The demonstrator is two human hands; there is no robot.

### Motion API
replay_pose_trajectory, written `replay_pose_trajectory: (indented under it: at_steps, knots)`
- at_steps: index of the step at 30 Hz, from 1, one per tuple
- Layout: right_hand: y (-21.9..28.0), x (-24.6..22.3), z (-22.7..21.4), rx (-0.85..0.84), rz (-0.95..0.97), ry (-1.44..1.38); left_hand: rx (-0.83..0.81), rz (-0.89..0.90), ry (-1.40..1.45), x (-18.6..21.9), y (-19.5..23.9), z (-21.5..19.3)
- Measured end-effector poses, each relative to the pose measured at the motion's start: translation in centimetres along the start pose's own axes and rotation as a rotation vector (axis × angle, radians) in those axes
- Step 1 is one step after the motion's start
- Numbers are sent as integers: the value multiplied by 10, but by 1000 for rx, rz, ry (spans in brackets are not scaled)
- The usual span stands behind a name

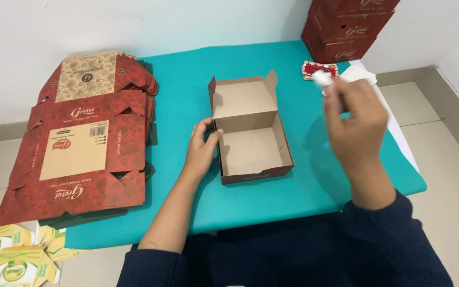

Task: Assembling a cardboard box by folding along pre-scored lines and tucking in flaps, then placing items inside.

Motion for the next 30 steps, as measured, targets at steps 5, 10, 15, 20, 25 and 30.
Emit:
replay_pose_trajectory:
  at_steps: [5, 10, 15, 20, 25, 30]
  knots:
    - [20, -54, 123, -552, 51, 83, -61, -77, 46, 0, 4, -1]
    - [59, -58, 189, -1141, 245, -136, -78, -139, 51, -1, 7, -3]
    - [48, -70, 176, -1216, 90, -175, -83, -81, 41, -2, 4, 0]
    - [80, -62, 174, -1518, 149, -208, -95, -82, 36, 4, 4, 0]
    - [25, -1, 148, -1169, 380, -506, -98, -102, 32, 4, 7, 1]
    - [45, 278, 165, -429, 538, 149, -82, -113, 26, 6, 7, -1]
Point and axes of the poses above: each hand's wrist, its own y-axis away from the middle knuckle, its own z-axis out of the palm, x = y × z, the point moved 10 cm from there along -y, towards the middle knuckle, and after that the axes turned 2 degrees about -x, right-handed, at the moved point
